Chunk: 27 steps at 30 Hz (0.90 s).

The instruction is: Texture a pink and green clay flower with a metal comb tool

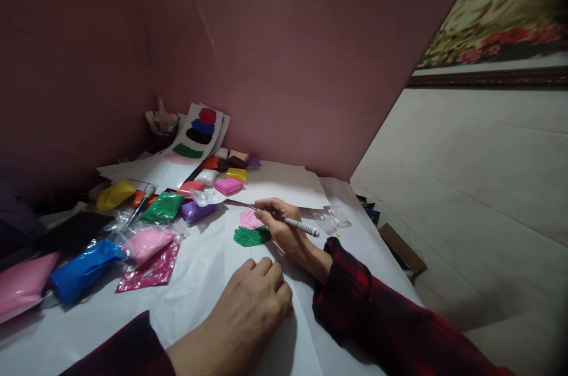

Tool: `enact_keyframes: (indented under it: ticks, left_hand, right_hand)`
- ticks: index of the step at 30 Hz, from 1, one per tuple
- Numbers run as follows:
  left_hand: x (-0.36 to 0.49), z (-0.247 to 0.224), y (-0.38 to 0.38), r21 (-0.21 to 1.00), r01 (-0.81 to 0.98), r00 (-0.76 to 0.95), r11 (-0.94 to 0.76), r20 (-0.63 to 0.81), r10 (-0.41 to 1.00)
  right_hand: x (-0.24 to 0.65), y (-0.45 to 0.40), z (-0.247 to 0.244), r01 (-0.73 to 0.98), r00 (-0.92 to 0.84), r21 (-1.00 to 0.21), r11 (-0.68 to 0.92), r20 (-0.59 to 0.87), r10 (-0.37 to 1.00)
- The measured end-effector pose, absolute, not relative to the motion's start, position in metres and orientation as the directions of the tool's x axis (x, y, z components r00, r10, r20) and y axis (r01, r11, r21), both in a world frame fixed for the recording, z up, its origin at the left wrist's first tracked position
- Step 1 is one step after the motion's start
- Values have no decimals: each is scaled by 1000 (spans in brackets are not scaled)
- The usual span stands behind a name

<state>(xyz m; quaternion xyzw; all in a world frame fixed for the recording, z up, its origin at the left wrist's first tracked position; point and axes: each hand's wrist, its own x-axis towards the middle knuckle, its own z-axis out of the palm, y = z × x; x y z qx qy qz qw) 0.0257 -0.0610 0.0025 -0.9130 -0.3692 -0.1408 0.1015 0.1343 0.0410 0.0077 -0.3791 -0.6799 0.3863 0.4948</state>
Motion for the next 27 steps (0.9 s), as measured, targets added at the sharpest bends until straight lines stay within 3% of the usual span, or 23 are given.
enact_keyframes:
  ticks: [7,13,19,27]
  left_hand:
    - [25,4,-62,-77,710,682,-700,321,657]
    - [24,4,-61,-75,708,682,-702,332,652]
    - [23,4,-61,-36,706,676,-707,328,659]
    - [23,9,-62,-32,704,688,-710,281,669]
  right_hand:
    - [150,31,7,15,-34,-957,290,289,957]
    - [156,13,1,-64,-69,-991,116,120,990]
    - [156,17,-2,-48,-78,-993,111,115,990]
    - [161,27,-10,-46,-99,-975,218,222,970]
